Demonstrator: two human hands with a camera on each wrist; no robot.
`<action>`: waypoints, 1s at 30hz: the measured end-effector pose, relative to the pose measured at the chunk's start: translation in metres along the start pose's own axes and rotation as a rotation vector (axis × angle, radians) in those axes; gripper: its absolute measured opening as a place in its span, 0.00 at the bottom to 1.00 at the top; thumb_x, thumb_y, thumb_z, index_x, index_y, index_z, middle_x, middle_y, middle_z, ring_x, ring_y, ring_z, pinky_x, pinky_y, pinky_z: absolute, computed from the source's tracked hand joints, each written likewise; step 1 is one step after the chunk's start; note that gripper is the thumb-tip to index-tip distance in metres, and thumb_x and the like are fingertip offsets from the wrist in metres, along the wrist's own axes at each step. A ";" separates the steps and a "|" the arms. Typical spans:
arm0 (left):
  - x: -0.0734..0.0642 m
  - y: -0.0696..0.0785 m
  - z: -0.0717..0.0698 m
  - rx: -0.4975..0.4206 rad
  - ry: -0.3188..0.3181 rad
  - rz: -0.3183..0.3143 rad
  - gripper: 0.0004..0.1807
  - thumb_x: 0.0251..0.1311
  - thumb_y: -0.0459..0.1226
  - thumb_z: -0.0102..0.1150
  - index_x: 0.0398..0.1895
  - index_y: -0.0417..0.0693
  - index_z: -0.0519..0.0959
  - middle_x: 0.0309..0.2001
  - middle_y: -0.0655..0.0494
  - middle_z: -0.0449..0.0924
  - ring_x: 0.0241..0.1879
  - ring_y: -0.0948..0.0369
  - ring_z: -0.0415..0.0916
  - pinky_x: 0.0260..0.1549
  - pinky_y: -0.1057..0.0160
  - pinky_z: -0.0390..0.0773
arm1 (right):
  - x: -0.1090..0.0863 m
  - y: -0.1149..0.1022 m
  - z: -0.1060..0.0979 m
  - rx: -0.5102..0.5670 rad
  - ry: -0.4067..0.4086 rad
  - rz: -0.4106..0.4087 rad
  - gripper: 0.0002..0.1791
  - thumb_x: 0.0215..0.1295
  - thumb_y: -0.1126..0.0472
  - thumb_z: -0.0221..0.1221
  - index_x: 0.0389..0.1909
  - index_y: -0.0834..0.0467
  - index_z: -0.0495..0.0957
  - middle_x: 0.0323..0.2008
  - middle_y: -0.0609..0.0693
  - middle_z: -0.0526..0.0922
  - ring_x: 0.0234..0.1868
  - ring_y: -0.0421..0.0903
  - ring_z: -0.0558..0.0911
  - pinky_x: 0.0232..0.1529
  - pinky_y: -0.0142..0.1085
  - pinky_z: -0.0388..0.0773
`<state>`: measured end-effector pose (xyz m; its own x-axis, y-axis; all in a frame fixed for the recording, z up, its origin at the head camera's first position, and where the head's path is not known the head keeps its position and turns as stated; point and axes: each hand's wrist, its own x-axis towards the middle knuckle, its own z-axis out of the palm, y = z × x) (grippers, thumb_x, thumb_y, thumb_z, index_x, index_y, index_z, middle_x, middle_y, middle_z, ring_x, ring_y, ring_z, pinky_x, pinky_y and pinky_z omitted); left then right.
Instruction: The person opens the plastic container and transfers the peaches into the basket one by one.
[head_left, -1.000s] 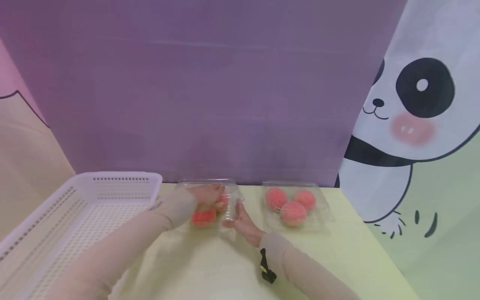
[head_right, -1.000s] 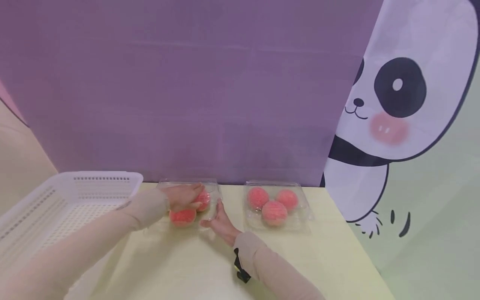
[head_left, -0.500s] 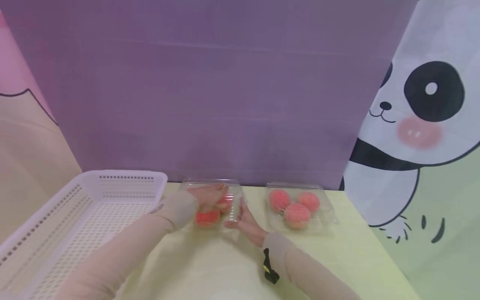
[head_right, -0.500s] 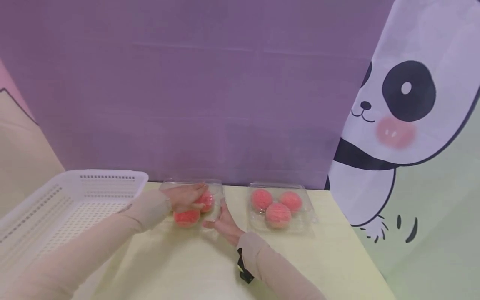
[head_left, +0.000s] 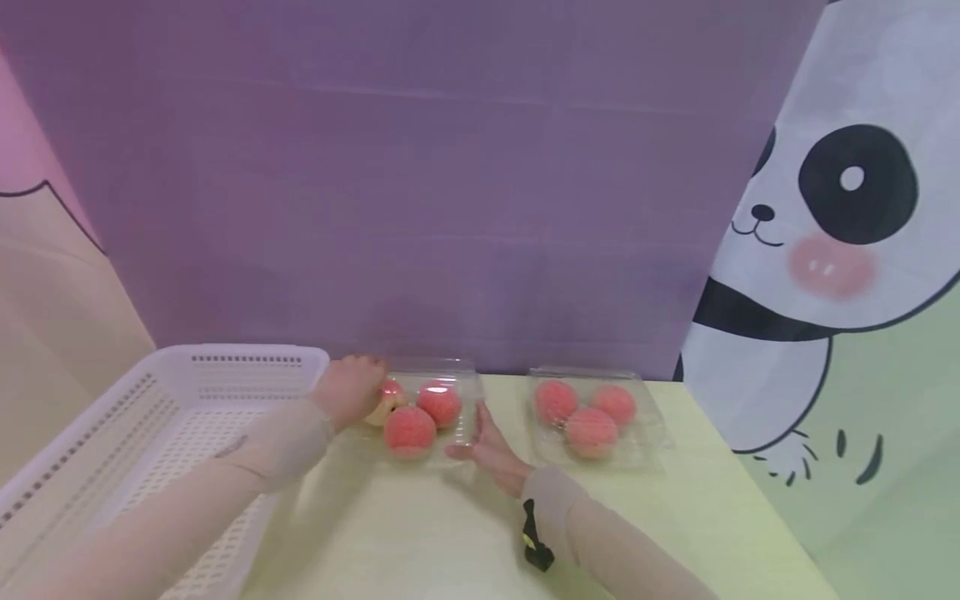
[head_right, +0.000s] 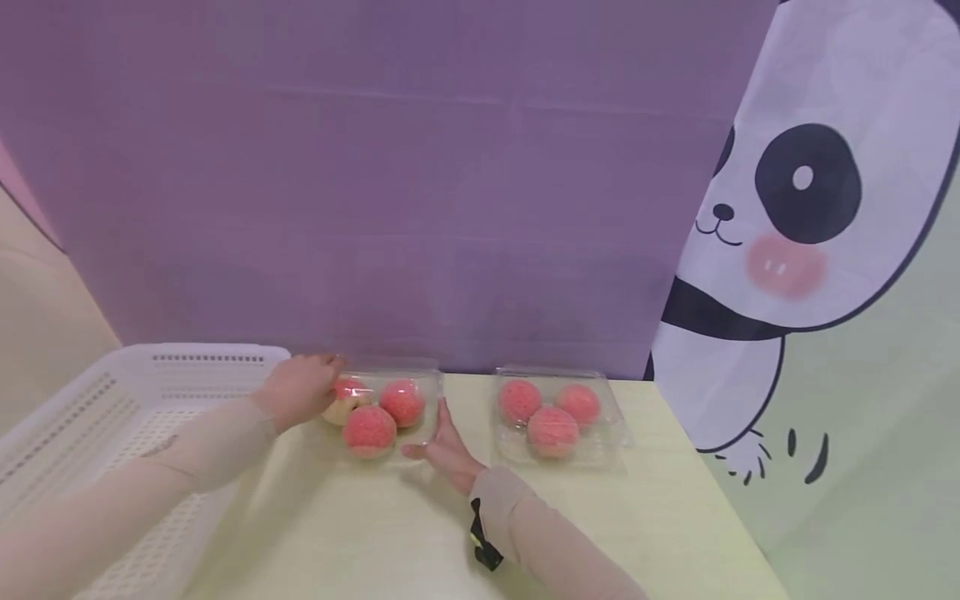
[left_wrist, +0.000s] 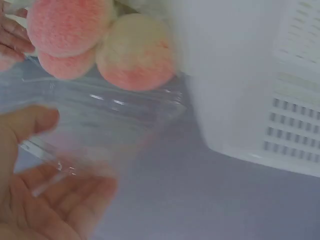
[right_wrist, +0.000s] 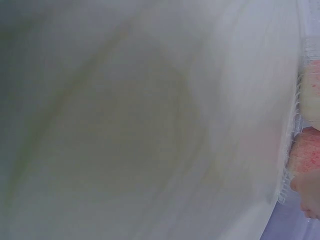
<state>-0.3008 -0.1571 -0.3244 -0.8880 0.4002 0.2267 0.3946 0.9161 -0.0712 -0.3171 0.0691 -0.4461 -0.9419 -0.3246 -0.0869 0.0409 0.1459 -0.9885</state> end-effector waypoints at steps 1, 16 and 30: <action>-0.002 -0.005 -0.002 -0.011 0.026 -0.031 0.07 0.50 0.32 0.59 0.32 0.38 0.76 0.28 0.46 0.78 0.25 0.49 0.77 0.20 0.54 0.79 | 0.000 0.000 0.000 -0.008 0.001 0.008 0.57 0.51 0.65 0.63 0.71 0.57 0.29 0.72 0.58 0.33 0.71 0.59 0.38 0.69 0.55 0.39; 0.012 -0.046 -0.025 -0.287 -0.027 -0.092 0.16 0.55 0.36 0.54 0.43 0.34 0.79 0.40 0.38 0.81 0.41 0.41 0.77 0.43 0.42 0.74 | -0.002 -0.001 -0.001 -0.038 -0.017 0.017 0.57 0.53 0.64 0.62 0.71 0.56 0.29 0.72 0.58 0.32 0.72 0.58 0.38 0.69 0.53 0.41; 0.049 -0.062 -0.015 -0.819 -0.100 -0.391 0.30 0.67 0.36 0.30 0.68 0.27 0.42 0.64 0.28 0.54 0.64 0.38 0.55 0.62 0.43 0.60 | -0.003 -0.001 -0.004 -0.022 -0.017 0.031 0.56 0.53 0.64 0.62 0.71 0.56 0.30 0.72 0.58 0.31 0.71 0.59 0.39 0.70 0.53 0.41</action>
<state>-0.3651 -0.1948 -0.2940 -0.9950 0.1001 0.0021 0.0716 0.6971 0.7134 -0.3157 0.0740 -0.4444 -0.9343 -0.3357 -0.1200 0.0626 0.1770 -0.9822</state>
